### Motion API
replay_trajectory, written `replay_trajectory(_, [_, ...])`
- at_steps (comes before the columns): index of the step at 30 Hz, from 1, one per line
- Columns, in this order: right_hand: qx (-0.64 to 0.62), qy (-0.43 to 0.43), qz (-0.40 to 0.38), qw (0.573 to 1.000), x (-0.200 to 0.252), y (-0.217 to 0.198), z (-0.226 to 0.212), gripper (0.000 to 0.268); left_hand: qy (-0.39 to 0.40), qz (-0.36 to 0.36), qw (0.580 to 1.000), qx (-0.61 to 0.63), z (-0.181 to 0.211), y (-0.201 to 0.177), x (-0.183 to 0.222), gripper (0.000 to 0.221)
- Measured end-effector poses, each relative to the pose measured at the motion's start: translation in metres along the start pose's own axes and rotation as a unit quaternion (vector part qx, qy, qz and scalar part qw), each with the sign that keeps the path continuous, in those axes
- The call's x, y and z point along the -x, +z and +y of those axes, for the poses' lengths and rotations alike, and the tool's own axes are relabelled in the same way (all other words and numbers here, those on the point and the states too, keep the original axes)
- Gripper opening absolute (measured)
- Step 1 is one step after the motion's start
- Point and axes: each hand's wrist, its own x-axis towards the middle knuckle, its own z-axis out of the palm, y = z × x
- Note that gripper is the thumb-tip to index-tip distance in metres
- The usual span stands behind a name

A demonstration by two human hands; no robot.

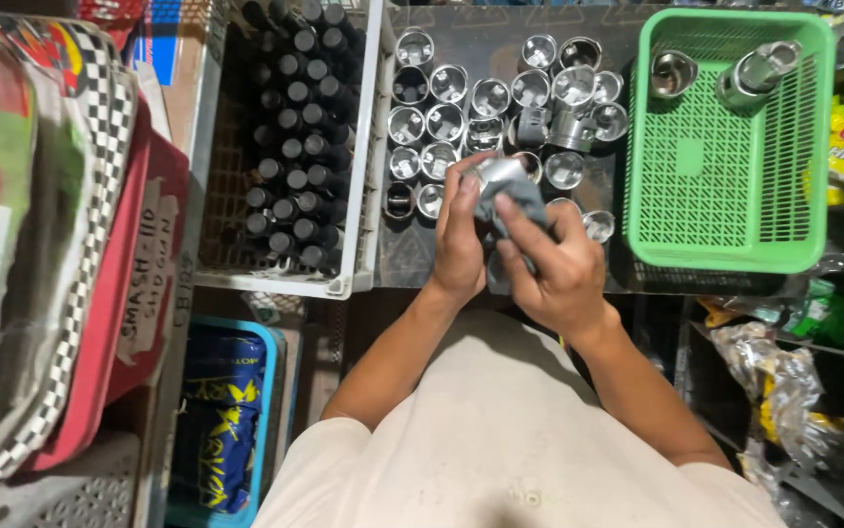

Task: Clean and inspect motorcycle engine pistons using a cloth.

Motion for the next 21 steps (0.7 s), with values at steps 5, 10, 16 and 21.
replay_trajectory(5, [-0.005, 0.021, 0.016, 1.000, 0.000, -0.001, 0.012, 0.035, 0.055, -0.063, 0.989, -0.125, -0.028, -0.021, 0.003, 0.047])
replay_trajectory(10, [-0.020, -0.010, 0.013, 1.000, 0.015, 0.001, 0.028, 0.037, 0.102, -0.034, 0.984, -0.141, -0.014, 0.002, -0.007, 0.049])
replay_trajectory(16, [-0.093, 0.001, 0.021, 0.995, -0.010, -0.032, 0.038, 0.037, 0.145, -0.065, 0.958, -0.239, -0.025, 0.019, -0.003, 0.047])
replay_trajectory(21, [-0.137, -0.023, -0.006, 0.990, 0.001, -0.048, 0.067, 0.038, 0.164, -0.051, 0.962, -0.212, -0.039, 0.052, -0.005, 0.048])
